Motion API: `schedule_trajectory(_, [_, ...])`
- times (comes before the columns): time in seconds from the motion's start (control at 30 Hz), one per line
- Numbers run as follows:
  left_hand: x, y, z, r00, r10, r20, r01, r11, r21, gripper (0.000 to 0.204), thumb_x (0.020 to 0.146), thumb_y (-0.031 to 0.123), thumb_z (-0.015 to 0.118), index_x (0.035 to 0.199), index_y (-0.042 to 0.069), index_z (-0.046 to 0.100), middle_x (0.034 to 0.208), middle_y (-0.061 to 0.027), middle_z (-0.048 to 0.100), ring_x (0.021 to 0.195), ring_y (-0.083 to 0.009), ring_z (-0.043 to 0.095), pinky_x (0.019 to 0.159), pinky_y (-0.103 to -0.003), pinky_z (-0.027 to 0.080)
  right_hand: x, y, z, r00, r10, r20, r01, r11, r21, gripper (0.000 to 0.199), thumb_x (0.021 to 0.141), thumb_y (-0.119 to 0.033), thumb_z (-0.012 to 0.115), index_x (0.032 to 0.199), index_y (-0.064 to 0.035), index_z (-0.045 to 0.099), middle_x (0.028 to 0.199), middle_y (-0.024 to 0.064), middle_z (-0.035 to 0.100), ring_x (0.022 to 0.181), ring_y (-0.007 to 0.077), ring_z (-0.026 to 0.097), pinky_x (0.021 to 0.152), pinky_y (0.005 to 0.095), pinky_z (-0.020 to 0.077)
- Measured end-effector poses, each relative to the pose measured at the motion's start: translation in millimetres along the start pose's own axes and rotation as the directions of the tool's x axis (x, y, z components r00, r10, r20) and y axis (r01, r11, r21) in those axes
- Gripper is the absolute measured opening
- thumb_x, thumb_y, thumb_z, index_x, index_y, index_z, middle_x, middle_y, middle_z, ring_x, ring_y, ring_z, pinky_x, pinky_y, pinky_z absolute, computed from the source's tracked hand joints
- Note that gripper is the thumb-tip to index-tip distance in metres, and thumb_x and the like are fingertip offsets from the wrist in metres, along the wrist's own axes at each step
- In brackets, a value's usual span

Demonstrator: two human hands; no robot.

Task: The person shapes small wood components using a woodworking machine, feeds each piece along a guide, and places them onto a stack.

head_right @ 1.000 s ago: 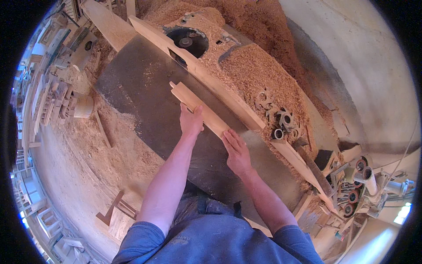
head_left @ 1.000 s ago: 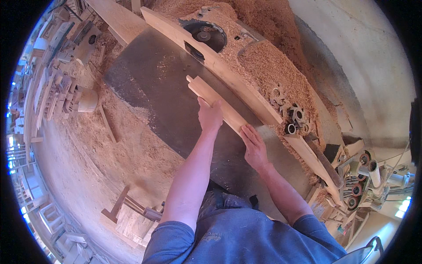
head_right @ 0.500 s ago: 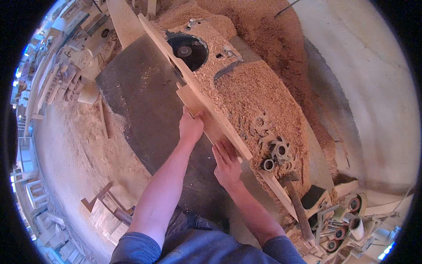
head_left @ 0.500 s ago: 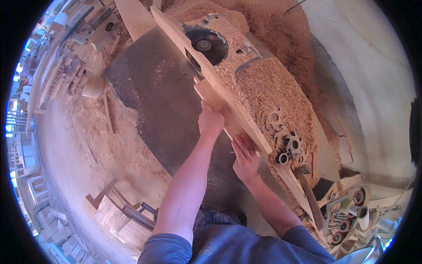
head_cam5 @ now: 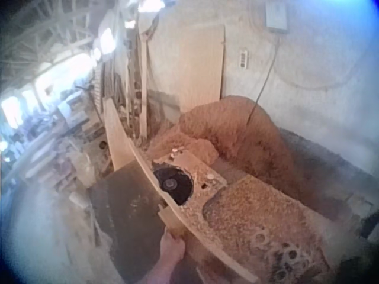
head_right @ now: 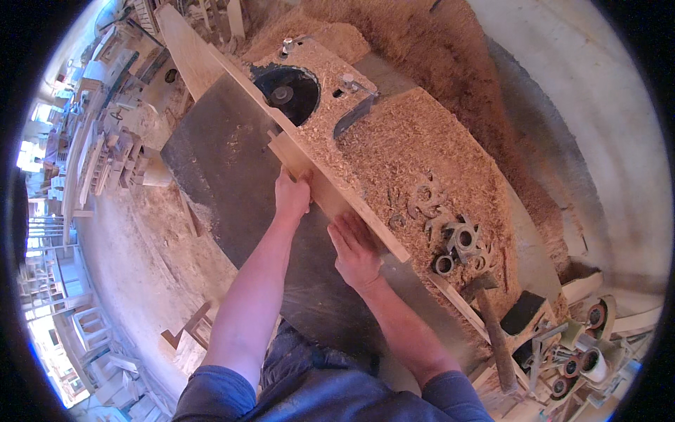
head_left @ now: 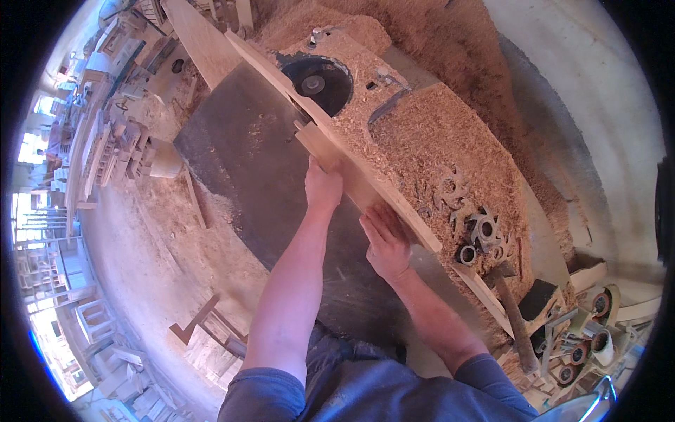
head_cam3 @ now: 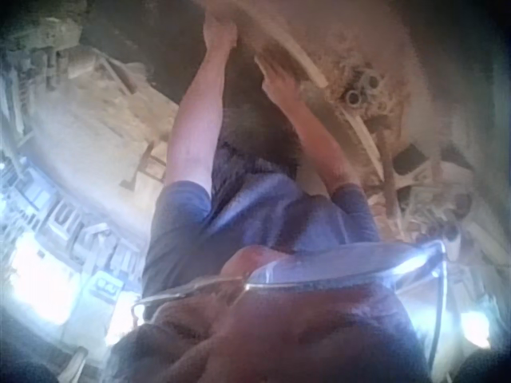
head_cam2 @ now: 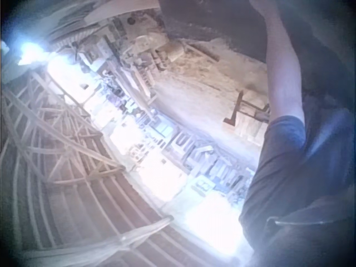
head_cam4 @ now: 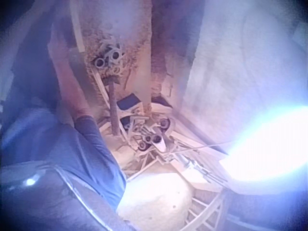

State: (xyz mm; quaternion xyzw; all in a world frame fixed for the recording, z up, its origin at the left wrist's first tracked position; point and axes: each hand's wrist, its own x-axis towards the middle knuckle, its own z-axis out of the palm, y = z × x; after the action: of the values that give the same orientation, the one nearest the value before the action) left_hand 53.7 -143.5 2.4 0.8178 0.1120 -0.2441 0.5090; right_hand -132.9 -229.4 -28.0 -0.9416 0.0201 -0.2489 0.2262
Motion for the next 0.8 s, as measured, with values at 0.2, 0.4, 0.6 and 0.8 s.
schedule_trajectory(0.2, [40.6,-33.1,-1.5,0.982,0.140,-0.130,-0.129,0.988,0.089,0.057,0.093,0.025,0.068,0.138,-0.005,0.052,0.120,-0.0277,0.070,0.115,-0.0426,0.066,0.097,-0.046,0.053,10.5,-6.4,13.3,1.000,0.016,-0.005,-0.016,0.999,0.030,0.037,0.080,0.001,0.063,0.116,-0.0037,0.070,0.126,0.0127,0.071,0.128,0.0323,0.062,0.113,0.0465,0.0462])
schedule_trajectory(0.4, [53.3,-20.7,-12.0,0.985,0.155,-0.081,-0.153,0.988,0.025,0.056,0.092,0.024,0.068,0.137,-0.008,0.053,0.122,-0.0300,0.068,0.119,-0.0435,0.065,0.099,-0.046,0.052,27.9,-7.9,26.2,1.000,0.012,-0.017,-0.012,1.000,-0.008,0.041,0.077,0.002,0.064,0.117,-0.0032,0.070,0.124,0.0124,0.071,0.127,0.0316,0.063,0.114,0.0458,0.0458])
schedule_trajectory(0.6, [84.3,-21.7,-26.3,0.970,0.217,-0.106,-0.213,0.976,0.051,0.047,0.092,0.020,0.066,0.130,-0.006,0.058,0.118,-0.0300,0.069,0.118,-0.0452,0.065,0.099,-0.048,0.051,48.1,-14.0,40.3,0.999,0.034,0.011,-0.034,0.999,0.007,0.048,0.074,0.003,0.065,0.121,-0.0037,0.068,0.126,0.0128,0.070,0.128,0.0311,0.062,0.115,0.0456,0.0449])
schedule_trajectory(0.8, [110.3,-13.9,-46.2,0.973,0.215,-0.082,-0.218,0.976,-0.028,0.033,0.097,0.014,0.062,0.126,-0.001,0.057,0.093,-0.0196,0.069,0.077,-0.0324,0.066,0.061,-0.041,0.050,74.6,-20.3,57.8,0.998,0.053,0.030,-0.053,0.999,0.004,0.050,0.073,0.003,0.065,0.123,-0.0039,0.067,0.126,0.0121,0.069,0.127,0.0318,0.062,0.113,0.0456,0.0457])
